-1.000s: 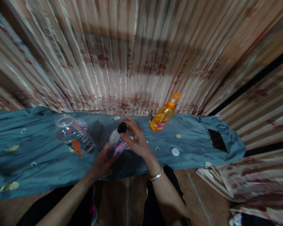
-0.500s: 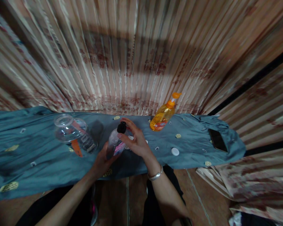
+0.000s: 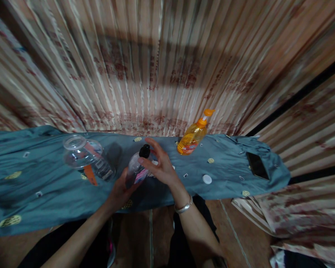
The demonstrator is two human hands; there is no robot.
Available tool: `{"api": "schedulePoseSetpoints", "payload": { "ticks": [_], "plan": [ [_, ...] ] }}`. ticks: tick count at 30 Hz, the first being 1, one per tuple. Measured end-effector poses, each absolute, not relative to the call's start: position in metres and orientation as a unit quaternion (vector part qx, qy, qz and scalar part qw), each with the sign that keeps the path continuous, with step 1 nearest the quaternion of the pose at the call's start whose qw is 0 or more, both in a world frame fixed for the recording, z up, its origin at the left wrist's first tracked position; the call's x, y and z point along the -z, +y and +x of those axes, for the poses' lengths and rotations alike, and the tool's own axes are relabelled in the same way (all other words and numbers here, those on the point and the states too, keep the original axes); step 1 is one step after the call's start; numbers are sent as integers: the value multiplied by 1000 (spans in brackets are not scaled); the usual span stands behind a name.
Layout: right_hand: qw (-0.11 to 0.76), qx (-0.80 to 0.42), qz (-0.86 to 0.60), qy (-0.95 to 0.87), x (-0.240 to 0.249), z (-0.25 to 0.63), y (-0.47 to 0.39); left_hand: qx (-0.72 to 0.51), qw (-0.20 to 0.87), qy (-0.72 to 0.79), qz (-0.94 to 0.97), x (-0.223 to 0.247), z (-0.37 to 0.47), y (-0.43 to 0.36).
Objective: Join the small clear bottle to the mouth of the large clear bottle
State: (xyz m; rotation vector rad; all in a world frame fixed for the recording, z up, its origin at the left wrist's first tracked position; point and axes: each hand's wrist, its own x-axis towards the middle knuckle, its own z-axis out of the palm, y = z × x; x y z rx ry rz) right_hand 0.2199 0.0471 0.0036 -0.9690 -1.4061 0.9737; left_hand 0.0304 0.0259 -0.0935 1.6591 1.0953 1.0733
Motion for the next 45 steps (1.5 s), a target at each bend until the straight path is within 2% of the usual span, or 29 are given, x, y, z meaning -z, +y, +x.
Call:
{"api": "schedulePoseSetpoints", "payload": {
  "ticks": [6,13,20,26,32,36,40,45],
  "plan": [
    [580,-344,-456,-580,-1,217,49,-430,426,436,666,93,30,26],
    [549,-382,-414,-618,-5,223,46,-429,419,444,666,96,31,27],
    [565,-335,-469,-591,-4,222,47,-429,405,446,673,95,30,27],
    [560,-390,-416,-601,-12,227,44,-432,396,441,680,94,29,29],
    [608,-362,-430,-560,-27,250,43,-432,388,447,681,92,27,29],
    [641,-325,-471,-511,-19,280,48,-425,389,450,682,90,25,31],
    [588,-247,-545,-544,8,320,45,-423,392,451,681,92,25,34],
    [399,-81,-691,-597,65,372,23,-426,392,454,677,94,26,34]
  ]
}}
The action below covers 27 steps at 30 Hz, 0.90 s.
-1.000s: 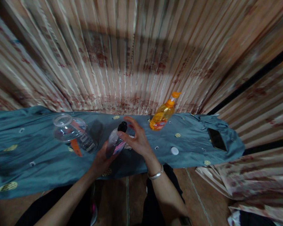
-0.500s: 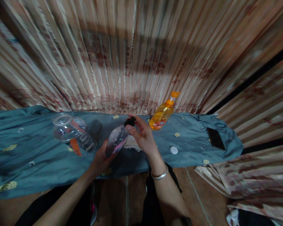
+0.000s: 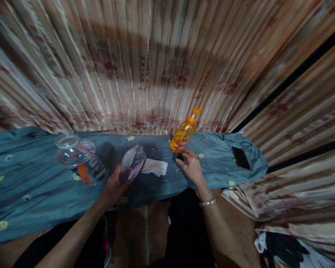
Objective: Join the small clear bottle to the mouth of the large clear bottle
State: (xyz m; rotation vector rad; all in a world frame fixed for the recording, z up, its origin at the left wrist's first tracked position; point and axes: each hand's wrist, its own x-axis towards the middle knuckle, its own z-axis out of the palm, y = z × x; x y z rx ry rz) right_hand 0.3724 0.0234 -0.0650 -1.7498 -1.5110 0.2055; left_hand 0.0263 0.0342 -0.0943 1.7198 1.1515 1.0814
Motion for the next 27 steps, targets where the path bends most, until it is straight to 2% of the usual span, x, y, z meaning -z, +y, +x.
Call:
{"api": "schedulePoseSetpoints", "payload": {
  "ticks": [3,6,14,17,20,23,27],
  "plan": [
    [328,-14,-728,-602,98,392,8,-424,390,455,679,93,26,33],
    [317,-7,-731,-604,118,400,-1,-425,389,456,678,93,26,33],
    [241,7,-742,-625,130,405,-16,-445,400,439,670,95,29,32],
    [251,24,-752,-610,115,402,-23,-453,411,433,662,92,31,31],
    [327,41,-734,-594,85,385,-29,-457,431,430,649,88,33,29],
    [397,-62,-676,-618,56,345,-26,-457,460,426,631,82,37,26],
    [387,-313,-575,-649,37,283,-2,-448,505,409,614,72,40,21]
  ]
}}
